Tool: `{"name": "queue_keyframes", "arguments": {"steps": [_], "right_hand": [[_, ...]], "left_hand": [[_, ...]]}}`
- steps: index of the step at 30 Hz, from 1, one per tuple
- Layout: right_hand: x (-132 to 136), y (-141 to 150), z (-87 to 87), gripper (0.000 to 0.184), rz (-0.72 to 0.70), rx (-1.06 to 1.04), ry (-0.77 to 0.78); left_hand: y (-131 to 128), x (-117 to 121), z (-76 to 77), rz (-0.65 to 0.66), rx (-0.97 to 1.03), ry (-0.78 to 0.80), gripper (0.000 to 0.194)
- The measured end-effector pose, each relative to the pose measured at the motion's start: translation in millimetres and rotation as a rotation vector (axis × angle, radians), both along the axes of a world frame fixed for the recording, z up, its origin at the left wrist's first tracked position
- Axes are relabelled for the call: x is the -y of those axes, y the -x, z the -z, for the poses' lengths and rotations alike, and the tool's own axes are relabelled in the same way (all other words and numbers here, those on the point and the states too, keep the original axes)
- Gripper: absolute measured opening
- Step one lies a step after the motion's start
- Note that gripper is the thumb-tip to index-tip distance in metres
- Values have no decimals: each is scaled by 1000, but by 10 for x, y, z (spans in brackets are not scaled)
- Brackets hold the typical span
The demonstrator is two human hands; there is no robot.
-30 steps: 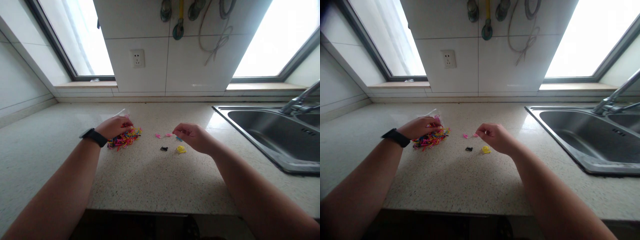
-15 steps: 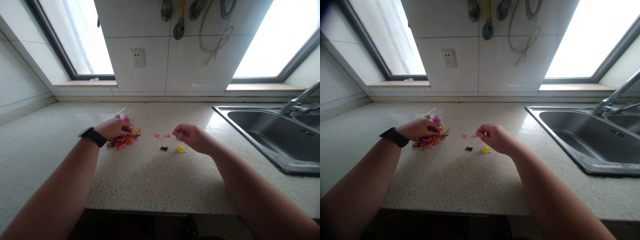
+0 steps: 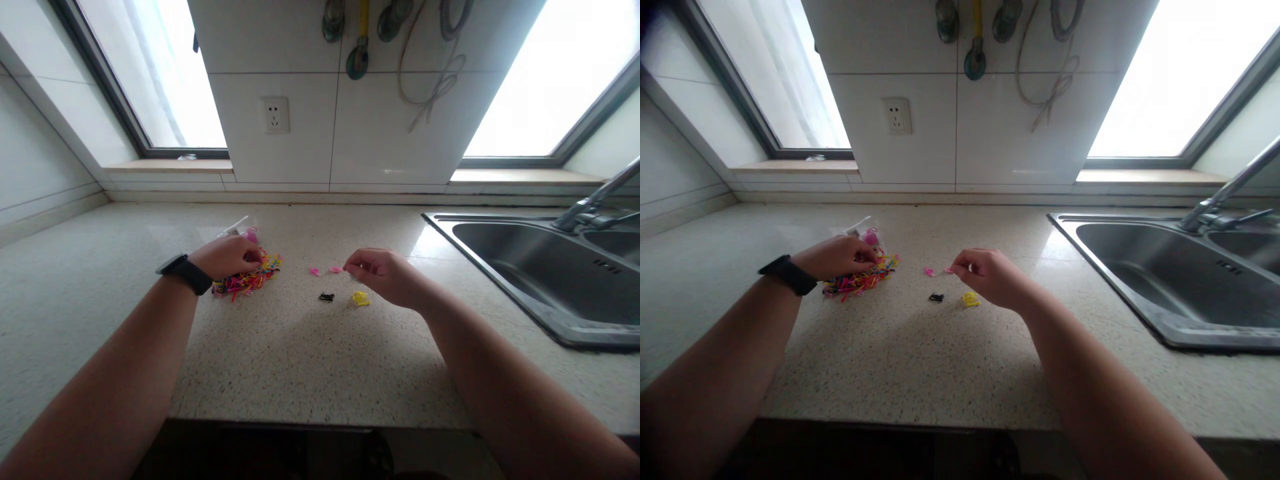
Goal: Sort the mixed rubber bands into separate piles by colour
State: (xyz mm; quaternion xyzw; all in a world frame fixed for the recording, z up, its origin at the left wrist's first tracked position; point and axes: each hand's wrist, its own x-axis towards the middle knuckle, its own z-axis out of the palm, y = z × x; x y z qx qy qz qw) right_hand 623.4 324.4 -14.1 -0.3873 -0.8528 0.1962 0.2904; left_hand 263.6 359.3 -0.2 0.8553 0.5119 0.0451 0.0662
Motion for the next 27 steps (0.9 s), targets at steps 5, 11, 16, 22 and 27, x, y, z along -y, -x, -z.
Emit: {"name": "queue_keyframes", "arguments": {"steps": [5, 11, 16, 22, 27], "right_hand": [[-9, -4, 9, 26, -12, -11, 4], [8, 26, 0, 25, -17, -49, 34], [11, 64, 25, 21, -13, -141, 80], [42, 84, -5, 22, -37, -317, 151], [91, 79, -50, 26, -141, -339, 201]], "left_hand": [[-77, 60, -24, -5, 255, 21, 26], [-337, 134, 55, 23, 775, 197, 25], [-591, 258, 71, 75, 949, 270, 18], [-886, 437, 111, 252, 998, 410, 12], [-1072, 468, 229, 287, 1054, 455, 15]]}}
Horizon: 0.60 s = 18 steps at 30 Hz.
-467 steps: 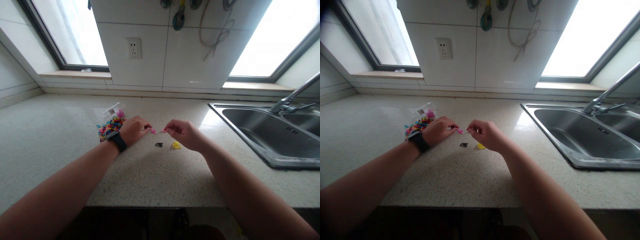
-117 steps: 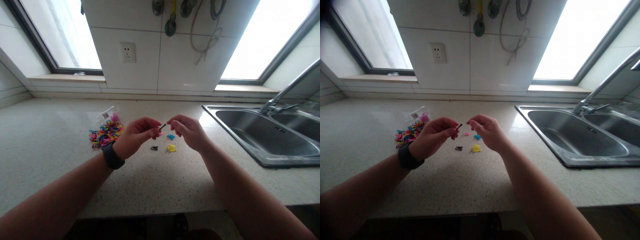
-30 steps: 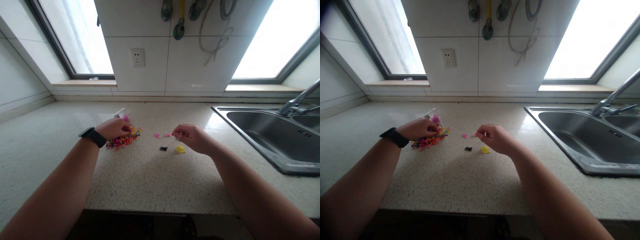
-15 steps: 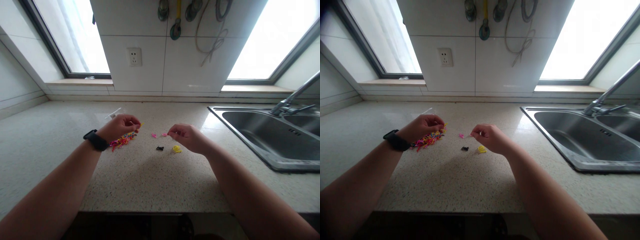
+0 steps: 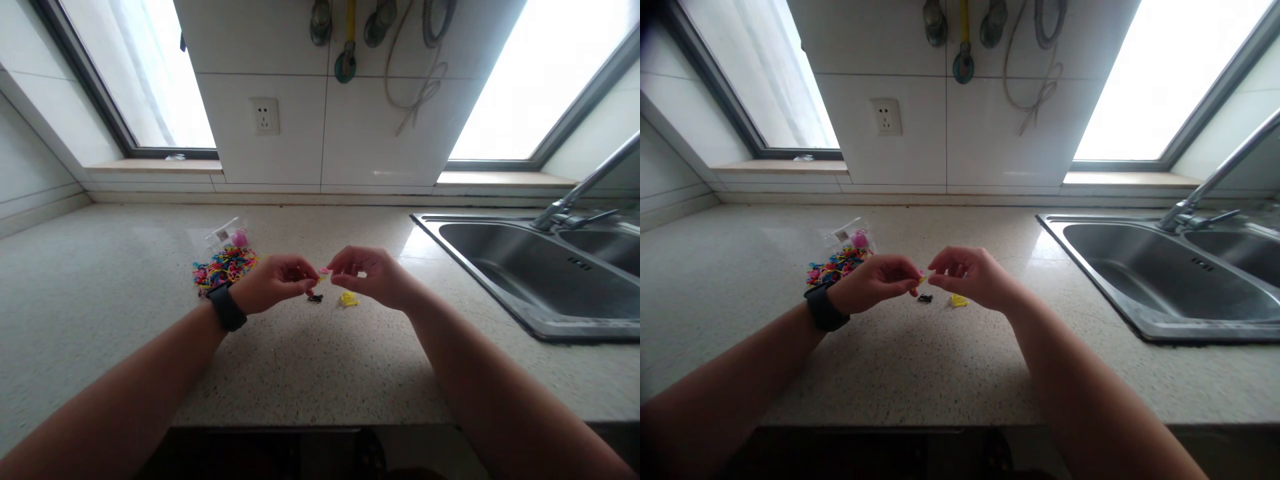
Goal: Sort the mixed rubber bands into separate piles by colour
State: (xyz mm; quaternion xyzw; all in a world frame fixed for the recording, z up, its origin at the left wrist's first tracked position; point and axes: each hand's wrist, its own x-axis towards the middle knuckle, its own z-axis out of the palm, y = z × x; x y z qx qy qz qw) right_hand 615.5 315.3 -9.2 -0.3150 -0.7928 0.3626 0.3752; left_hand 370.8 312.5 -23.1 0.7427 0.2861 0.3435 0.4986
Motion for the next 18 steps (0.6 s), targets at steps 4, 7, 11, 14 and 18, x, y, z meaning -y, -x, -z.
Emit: {"name": "queue_keyframes", "arguments": {"steps": [4, 7, 11, 14, 18], "right_hand": [[14, 10, -2, 22, 21, 21, -29], [26, 23, -2, 20, 33, 20, -34], [43, 38, 2, 20, 35, 24, -49], [41, 50, 17, 19, 45, 34, -42], [22, 63, 30, 19, 50, -39, 21]], "left_hand": [[-58, -17, 33, -3, 30, 41, 16], [-74, -15, 21, -21, 36, 64, 15], [-87, -4, 9, -49, 34, 65, 15], [-96, 0, 8, -58, 40, 75, 17], [-100, -1, -11, -51, 81, 99, 19]]}}
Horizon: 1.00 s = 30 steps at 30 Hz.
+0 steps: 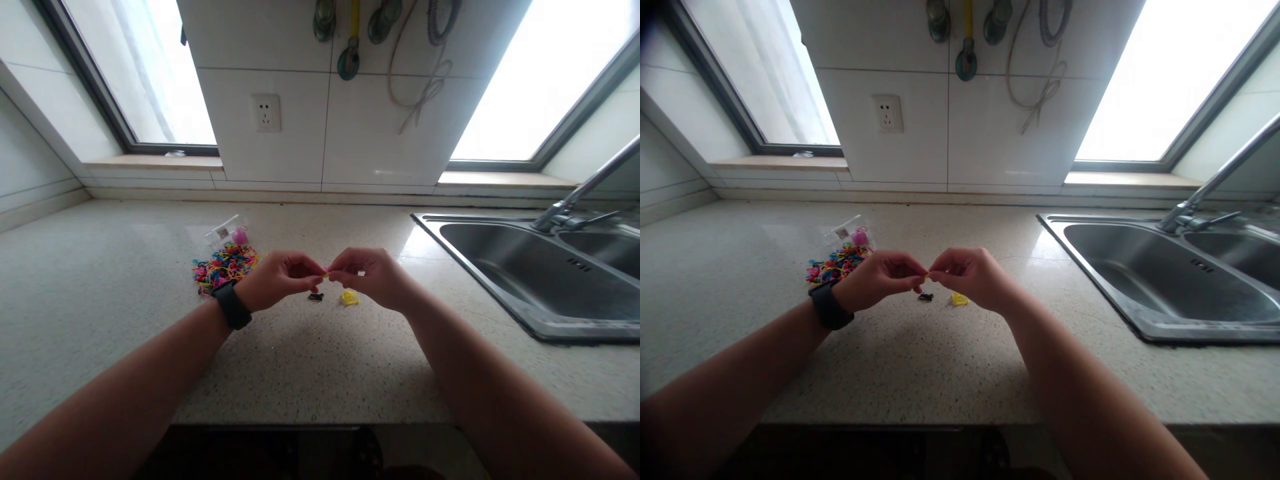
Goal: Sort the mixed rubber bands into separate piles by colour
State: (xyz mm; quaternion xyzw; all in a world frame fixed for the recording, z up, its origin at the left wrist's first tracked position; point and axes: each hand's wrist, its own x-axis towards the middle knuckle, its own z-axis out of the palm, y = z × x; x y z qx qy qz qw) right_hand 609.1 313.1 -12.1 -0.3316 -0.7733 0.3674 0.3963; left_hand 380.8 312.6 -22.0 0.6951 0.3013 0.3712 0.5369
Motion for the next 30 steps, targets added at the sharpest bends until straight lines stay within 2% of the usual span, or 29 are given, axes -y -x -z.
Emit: {"name": "queue_keyframes", "arguments": {"steps": [12, 19, 24, 30], "right_hand": [[11, -14, -99, 20, -1, -294, 152], [-17, -67, -89, 14, -31, -422, 131], [-17, -82, -102, 13, -62, -470, 119], [8, -82, -144, 12, -19, -504, 97]], "left_hand": [[0, 11, -61, -42, 96, -40, 17], [9, 17, -81, -52, 92, -22, 18], [23, -4, -54, -1, 86, -8, 21], [30, -11, -24, 43, 88, 14, 22]]}}
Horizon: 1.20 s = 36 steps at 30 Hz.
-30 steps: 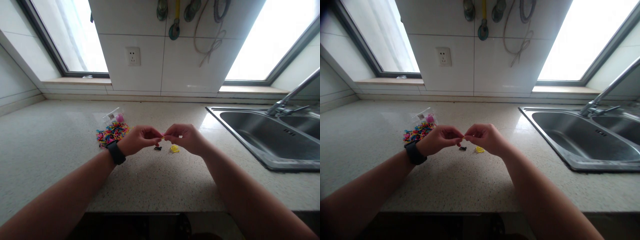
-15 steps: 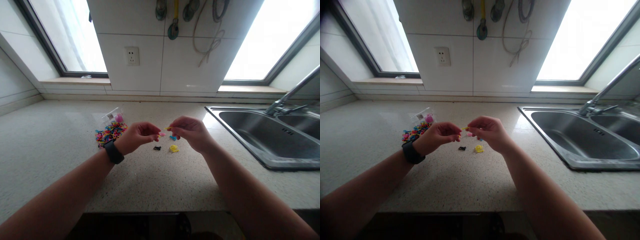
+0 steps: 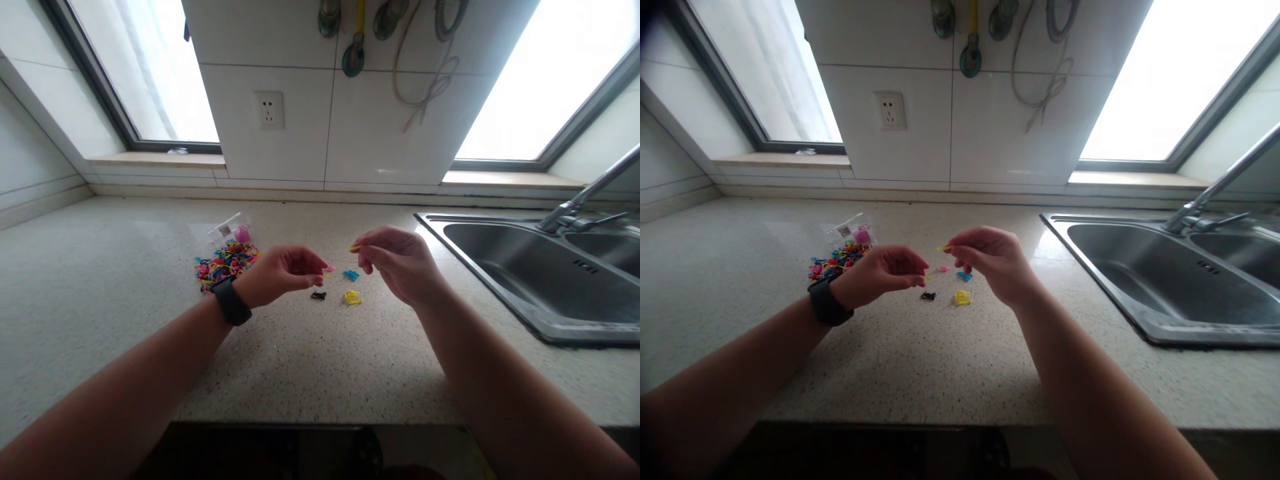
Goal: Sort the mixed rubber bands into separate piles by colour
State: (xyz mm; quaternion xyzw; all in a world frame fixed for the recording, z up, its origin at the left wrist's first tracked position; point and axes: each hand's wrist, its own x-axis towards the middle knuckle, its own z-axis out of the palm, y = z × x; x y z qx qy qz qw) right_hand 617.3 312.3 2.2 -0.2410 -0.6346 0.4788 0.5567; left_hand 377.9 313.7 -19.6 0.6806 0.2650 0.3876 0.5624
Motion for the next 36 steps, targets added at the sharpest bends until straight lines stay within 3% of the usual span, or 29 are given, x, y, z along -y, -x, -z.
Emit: {"name": "queue_keyframes", "arguments": {"steps": [4, 11, 14, 20, 29, 33, 36], "right_hand": [[-14, -53, -31, 18, 67, 116, -3], [-140, -232, -56, 22, 187, 589, -115], [-205, -313, -3, 22, 150, 815, -115], [-220, -358, 54, 11, -78, 1134, -39], [-198, -337, 42, 18, -102, 1149, -83], [-140, -194, 68, 17, 44, 946, -177], [-71, -66, 91, 18, 66, 804, -222]], "left_hand": [[16, 11, -11, 10, -16, 23, 23], [29, 25, -45, -12, -39, 27, 23], [29, 28, -39, -10, -53, 26, 22], [28, 21, -29, -2, -60, 26, 22], [3, 27, -29, 10, -70, 12, 25], [-17, 51, -44, -24, -32, 17, 28], [-33, 67, -54, -53, -16, 8, 29]]}}
